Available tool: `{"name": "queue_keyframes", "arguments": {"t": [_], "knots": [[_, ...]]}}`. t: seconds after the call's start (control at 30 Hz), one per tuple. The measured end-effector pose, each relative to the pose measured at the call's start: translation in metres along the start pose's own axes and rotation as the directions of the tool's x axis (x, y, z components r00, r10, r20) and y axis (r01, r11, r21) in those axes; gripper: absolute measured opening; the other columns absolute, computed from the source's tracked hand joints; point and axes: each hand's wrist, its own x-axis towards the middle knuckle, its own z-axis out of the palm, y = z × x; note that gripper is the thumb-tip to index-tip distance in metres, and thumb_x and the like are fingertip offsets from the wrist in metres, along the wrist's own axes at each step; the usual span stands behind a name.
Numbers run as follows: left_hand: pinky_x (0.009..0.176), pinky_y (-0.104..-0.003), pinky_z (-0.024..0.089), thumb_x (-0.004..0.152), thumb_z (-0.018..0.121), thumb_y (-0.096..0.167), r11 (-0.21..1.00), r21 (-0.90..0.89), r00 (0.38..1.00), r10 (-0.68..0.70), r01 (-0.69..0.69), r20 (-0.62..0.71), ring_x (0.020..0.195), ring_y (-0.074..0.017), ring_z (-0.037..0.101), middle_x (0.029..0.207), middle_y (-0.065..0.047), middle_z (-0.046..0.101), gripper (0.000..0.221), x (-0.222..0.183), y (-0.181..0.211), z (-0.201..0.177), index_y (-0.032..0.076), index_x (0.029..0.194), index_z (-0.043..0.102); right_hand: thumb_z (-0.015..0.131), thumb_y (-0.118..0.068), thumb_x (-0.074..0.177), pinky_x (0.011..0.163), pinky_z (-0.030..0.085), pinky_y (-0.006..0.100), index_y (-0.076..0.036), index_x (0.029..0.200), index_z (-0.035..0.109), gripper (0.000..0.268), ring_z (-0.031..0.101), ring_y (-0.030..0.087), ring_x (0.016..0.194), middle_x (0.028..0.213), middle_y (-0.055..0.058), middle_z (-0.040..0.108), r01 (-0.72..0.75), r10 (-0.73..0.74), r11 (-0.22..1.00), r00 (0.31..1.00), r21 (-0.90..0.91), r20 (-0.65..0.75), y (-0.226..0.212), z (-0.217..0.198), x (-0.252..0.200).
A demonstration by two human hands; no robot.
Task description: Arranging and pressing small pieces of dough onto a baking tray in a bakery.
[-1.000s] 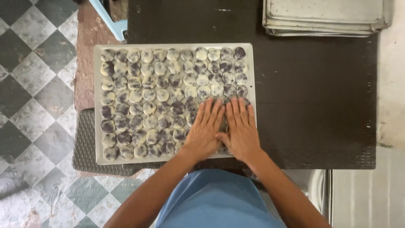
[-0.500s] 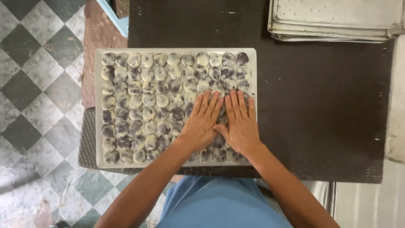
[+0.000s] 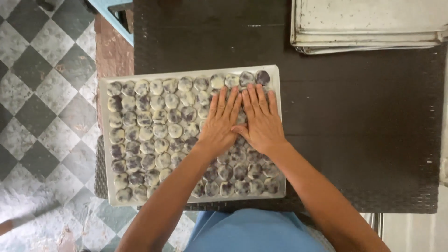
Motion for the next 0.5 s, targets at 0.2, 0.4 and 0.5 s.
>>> {"name": "queue_keyframes", "arguments": {"t": [0.2,0.4,0.5], "knots": [[0.123,-0.050,0.000,0.100,0.038,0.042,1.000,-0.030,1.000,-0.001,0.000,-0.027,0.149,-0.0403,0.002,0.162,-0.019,0.006,0.072,0.008,-0.013,0.000,0.001,0.155,0.016,0.032,-0.073,0.091,0.119,-0.003,0.057,0.005,0.151,0.026,0.099,0.010,0.038,0.148,0.157,0.024,0.024,-0.019,0.018,0.999,1.000,0.049,0.023,0.013,-0.001,0.016],[0.120,-0.054,0.004,0.103,0.048,0.038,0.980,0.011,0.977,-0.196,0.197,-0.082,0.147,-0.0446,0.003,0.162,-0.020,0.000,0.072,-0.036,-0.020,-0.057,0.003,0.157,0.015,0.034,-0.067,0.092,0.117,0.001,0.060,0.007,0.153,0.019,0.097,0.006,0.043,0.148,0.160,0.027,0.011,-0.083,0.083,0.997,0.994,-0.002,0.065,0.028,-0.001,0.022],[0.120,-0.055,0.005,0.098,0.055,0.034,0.925,-0.187,0.925,-0.357,0.331,-0.127,0.147,-0.0439,0.003,0.162,-0.020,0.004,0.074,-0.082,-0.021,-0.071,0.002,0.155,0.021,0.030,-0.070,0.093,0.115,-0.008,0.063,0.009,0.152,0.023,0.099,0.000,0.039,0.148,0.160,0.026,0.013,-0.149,0.149,0.989,0.984,-0.009,0.095,0.017,-0.003,0.031]]}}
